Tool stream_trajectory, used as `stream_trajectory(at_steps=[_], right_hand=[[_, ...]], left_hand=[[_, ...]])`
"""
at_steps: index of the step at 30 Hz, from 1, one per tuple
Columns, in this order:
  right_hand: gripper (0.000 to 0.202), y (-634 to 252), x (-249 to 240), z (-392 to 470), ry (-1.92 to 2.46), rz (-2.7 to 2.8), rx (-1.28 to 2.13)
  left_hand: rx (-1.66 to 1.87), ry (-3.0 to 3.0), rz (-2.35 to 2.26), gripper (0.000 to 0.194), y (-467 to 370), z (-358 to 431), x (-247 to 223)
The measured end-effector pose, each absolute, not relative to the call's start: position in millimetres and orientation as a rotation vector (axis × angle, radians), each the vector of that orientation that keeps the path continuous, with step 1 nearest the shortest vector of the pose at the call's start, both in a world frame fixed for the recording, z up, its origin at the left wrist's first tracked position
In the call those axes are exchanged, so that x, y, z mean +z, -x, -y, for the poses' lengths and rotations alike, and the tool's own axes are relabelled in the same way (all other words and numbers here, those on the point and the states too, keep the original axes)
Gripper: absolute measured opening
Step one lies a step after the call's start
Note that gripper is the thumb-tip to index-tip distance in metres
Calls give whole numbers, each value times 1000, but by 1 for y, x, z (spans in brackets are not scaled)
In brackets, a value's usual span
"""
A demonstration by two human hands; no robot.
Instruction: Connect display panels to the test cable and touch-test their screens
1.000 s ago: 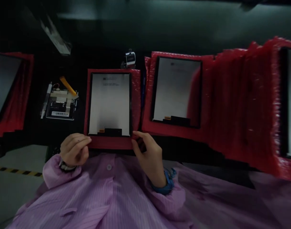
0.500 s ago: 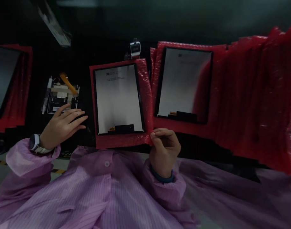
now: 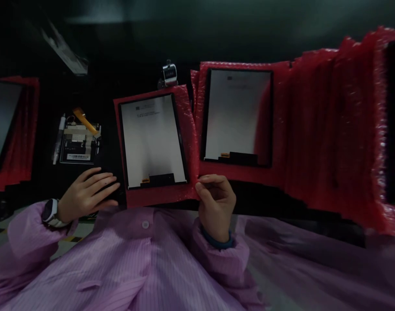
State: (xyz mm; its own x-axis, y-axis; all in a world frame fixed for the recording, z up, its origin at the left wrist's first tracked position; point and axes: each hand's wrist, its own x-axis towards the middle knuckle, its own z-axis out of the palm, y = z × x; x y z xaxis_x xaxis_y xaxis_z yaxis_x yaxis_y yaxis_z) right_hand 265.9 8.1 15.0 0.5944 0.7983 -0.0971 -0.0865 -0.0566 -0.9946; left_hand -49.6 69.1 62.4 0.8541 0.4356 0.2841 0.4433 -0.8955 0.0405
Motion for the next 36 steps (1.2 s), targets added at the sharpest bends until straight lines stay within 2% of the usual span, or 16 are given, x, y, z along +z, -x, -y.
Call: stream_trajectory(at_steps=[3,9,15,18,21,24,28,32,36], right_hand=[[17,-269,14,-7,1437,655,883],[14,-275,17,-4,1451,901,1016],[10,-271,30,-9,1457,1141,1183],[11,-270,38,-13,1434,1280,1291],[12,-274,50,-18,1501,1511,1252],[17,-280,64,-21,1636,1668,960],[38,-281,65,-20,1784,1735,799],[55,-272,51,-20,1844,1713,887],[49,-260,41,-24,1781,1772,825]], left_hand=[[-493,2892,760,18,55,-68,61],[-667,2846,729,29,61,-80,67],[-1082,2435,1114,18,62,-125,108],[-1205,2177,1348,28,55,-158,127],[-1101,2351,1466,28,49,-180,135],[-1030,2471,1531,24,51,-184,130],[-982,2366,1741,21,67,-168,112],[-531,2610,1720,23,84,-140,96],[-217,2850,1547,35,90,-111,84]])
